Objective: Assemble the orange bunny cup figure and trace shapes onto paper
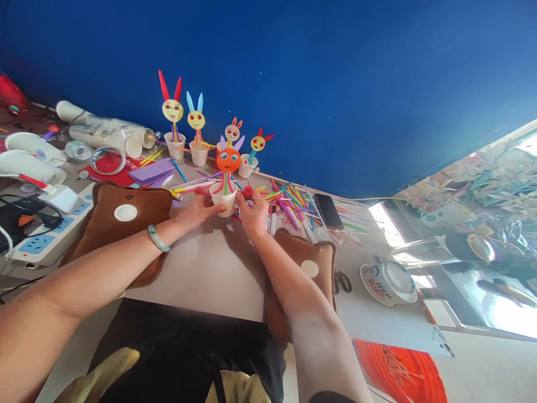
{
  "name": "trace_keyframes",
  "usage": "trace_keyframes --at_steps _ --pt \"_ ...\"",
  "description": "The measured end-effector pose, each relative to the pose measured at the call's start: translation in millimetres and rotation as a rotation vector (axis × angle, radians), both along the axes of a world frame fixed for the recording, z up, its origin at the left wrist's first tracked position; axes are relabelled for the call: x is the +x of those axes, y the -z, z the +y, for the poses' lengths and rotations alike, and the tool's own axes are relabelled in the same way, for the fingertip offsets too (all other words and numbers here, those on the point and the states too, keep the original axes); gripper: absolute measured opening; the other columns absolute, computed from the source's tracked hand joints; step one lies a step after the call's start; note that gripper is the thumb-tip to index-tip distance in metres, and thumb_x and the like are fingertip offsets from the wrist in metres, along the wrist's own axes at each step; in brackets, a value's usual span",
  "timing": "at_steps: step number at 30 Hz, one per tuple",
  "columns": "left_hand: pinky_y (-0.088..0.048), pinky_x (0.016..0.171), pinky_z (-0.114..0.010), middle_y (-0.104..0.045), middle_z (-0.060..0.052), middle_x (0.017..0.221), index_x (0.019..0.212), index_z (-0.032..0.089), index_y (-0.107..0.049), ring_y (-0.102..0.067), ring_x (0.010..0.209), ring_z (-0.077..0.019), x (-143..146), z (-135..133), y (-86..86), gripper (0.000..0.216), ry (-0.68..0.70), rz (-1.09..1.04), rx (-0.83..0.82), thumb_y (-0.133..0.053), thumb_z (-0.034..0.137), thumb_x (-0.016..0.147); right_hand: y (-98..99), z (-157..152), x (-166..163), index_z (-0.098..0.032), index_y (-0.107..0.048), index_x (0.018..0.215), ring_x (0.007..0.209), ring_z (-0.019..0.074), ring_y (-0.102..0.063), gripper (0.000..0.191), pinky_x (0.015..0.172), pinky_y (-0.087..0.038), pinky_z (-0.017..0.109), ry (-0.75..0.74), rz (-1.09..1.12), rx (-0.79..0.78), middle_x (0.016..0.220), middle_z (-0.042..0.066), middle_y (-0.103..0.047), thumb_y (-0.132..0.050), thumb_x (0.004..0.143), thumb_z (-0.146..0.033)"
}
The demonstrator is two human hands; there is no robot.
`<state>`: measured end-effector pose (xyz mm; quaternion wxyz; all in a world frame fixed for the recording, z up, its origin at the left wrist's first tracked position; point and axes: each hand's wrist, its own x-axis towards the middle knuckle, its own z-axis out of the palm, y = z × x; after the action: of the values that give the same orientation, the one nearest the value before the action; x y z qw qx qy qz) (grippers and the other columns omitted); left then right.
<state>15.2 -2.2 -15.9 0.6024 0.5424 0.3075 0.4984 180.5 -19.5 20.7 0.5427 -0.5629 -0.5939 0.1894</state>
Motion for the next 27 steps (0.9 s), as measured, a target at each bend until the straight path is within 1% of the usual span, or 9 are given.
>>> trace_keyframes --at_steps 5,10,15,19,23,27 --pt "-0.053 0.087 -0.038 -0.076 -0.011 0.107 0.108 0.015 -0.069 -0.069 0.099 -0.0275 1.1 -0.1 -0.8 0.059 0.001 -0.010 0.004 -0.087 0.049 0.063 -0.7 -0.1 0.5 -0.019 -0.069 0.076 0.071 0.0175 -0.062 0.021 0.074 -0.049 0.031 0.013 -0.036 -0.015 0.073 0.002 -0.071 -0.064 0.079 -0.039" --pt "-0.054 0.088 -0.038 -0.075 -0.011 0.110 0.109 0.015 -0.070 -0.070 0.101 -0.0279 1.2 -0.6 -1.2 0.059 0.014 0.021 0.031 -0.086 0.049 0.063 1.0 2.8 2.3 -0.018 -0.068 0.075 0.071 0.0187 -0.062 0.022 0.070 -0.048 0.031 0.023 -0.076 -0.032 0.073 0.004 -0.071 -0.064 0.077 -0.039" --pt "-0.054 0.091 -0.041 -0.075 -0.011 0.110 0.113 0.016 -0.069 -0.070 0.102 -0.0283 0.8 -1.1 -1.3 0.060 0.031 0.027 0.058 -0.085 0.047 0.065 3.1 4.9 3.8 -0.018 -0.068 0.075 0.072 0.0191 -0.062 0.022 0.071 -0.047 0.032 0.014 -0.110 -0.026 0.074 0.004 -0.072 -0.064 0.078 -0.040" --pt "-0.054 0.092 -0.042 -0.075 -0.012 0.111 0.113 0.015 -0.069 -0.070 0.102 -0.0287 0.3 -2.3 -3.4 0.060 0.042 0.037 0.042 -0.086 0.046 0.064 5.2 6.6 5.8 -0.019 -0.066 0.072 0.070 0.0183 -0.060 0.022 0.068 -0.045 0.031 0.020 -0.143 -0.012 0.072 0.003 -0.070 -0.066 0.078 -0.040" --pt "-0.054 0.091 -0.042 -0.075 -0.012 0.111 0.110 0.015 -0.070 -0.070 0.103 -0.0292 0.6 -2.8 -4.7 0.061 0.033 0.050 0.027 -0.088 0.047 0.061 7.3 8.5 7.2 -0.020 -0.065 0.069 0.068 0.0174 -0.058 0.021 0.068 -0.044 0.031 0.017 -0.174 0.010 0.067 0.001 -0.068 -0.066 0.077 -0.039" --pt "-0.054 0.091 -0.041 -0.075 -0.013 0.110 0.110 0.015 -0.070 -0.070 0.103 -0.0296 0.0 -1.0 -1.7 0.062 0.028 0.049 0.000 -0.088 0.048 0.061 6.9 7.4 5.7 -0.019 -0.068 0.071 0.069 0.0176 -0.059 0.019 0.069 -0.045 0.031 0.031 -0.157 0.010 0.069 0.001 -0.070 -0.066 0.078 -0.038"
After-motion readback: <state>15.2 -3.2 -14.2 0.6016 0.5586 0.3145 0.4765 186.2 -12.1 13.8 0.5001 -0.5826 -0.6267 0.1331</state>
